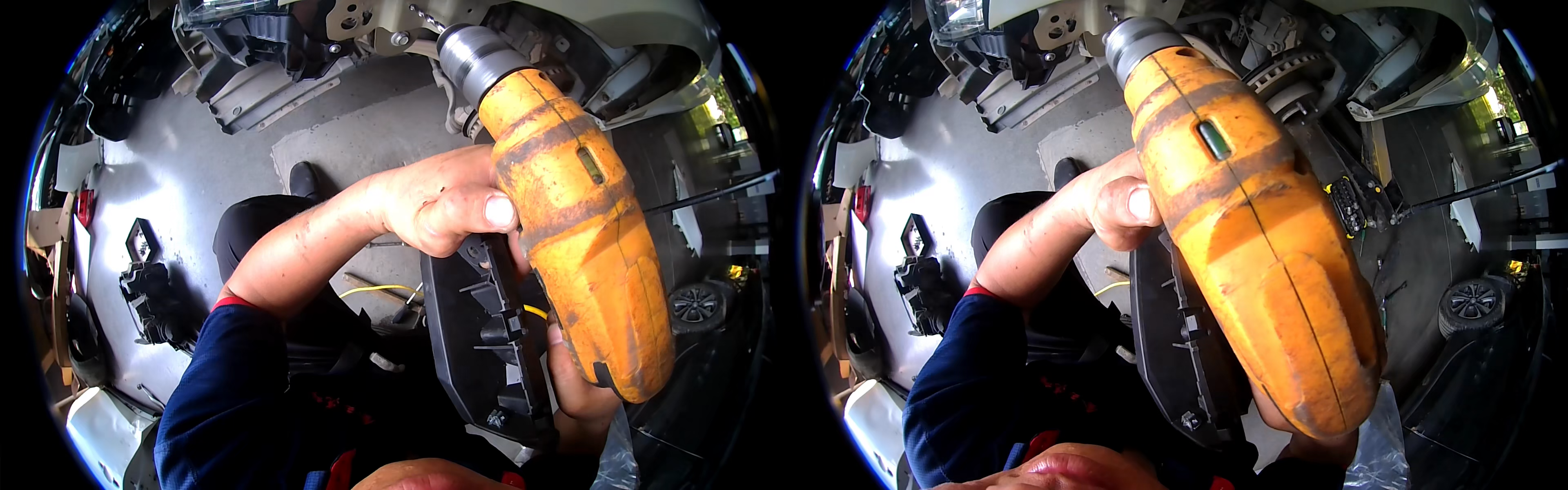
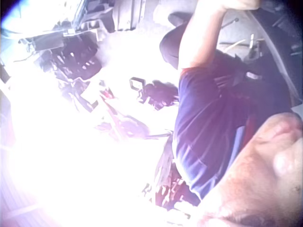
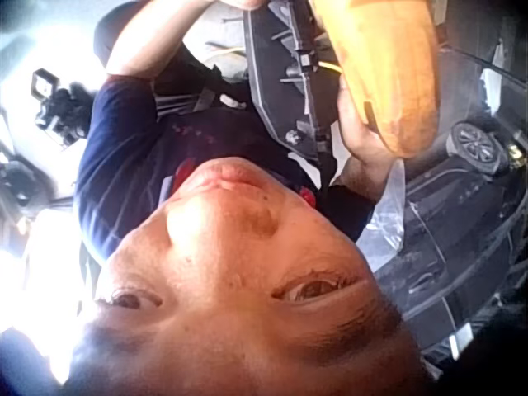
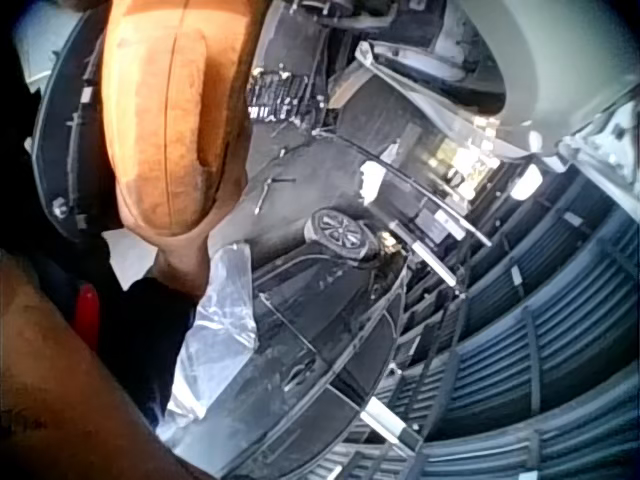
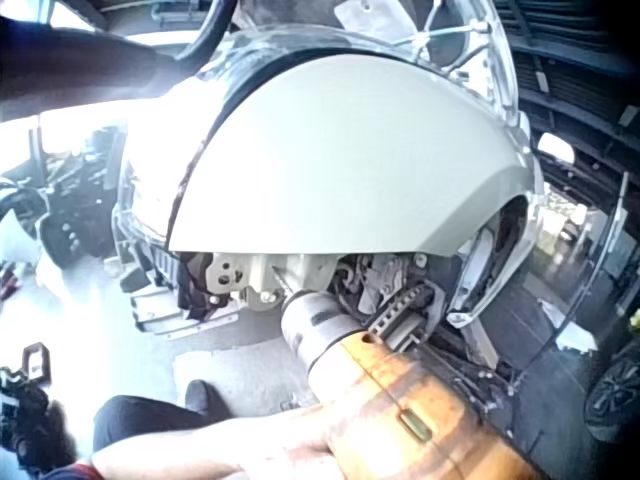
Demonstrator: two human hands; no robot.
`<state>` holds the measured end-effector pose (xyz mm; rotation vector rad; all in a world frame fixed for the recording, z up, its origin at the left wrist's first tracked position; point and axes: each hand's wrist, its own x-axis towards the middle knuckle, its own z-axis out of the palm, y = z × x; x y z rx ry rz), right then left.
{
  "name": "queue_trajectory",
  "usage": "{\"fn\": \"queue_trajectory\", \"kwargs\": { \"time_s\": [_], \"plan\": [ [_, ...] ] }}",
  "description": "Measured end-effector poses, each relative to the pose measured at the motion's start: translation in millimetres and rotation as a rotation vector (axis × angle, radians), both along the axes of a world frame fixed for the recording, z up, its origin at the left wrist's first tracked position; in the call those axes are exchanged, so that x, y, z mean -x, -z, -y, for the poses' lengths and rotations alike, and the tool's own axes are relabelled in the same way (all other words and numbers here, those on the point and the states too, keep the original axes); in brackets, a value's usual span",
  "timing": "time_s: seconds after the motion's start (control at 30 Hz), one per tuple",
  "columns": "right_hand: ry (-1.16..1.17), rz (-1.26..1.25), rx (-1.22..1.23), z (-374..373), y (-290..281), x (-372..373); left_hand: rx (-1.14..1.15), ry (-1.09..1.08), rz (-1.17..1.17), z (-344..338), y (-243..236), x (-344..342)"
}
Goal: The person prepares and uses an electric drill to drill holes in a car fender piece, replaces a drill bit, and then utilizes a manual rivet tool to secure components together.
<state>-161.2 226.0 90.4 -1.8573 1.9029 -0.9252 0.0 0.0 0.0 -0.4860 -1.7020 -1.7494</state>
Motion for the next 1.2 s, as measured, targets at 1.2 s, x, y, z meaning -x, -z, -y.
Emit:
{"fn": "queue_trajectory", "kwargs": {
  "time_s": [1.2],
  "plan": [
    [0.032, 0.858, -0.286, -70, 127, 1, -0.183, 0.355, 0.343, -37, 50, -16]
  ]
}}
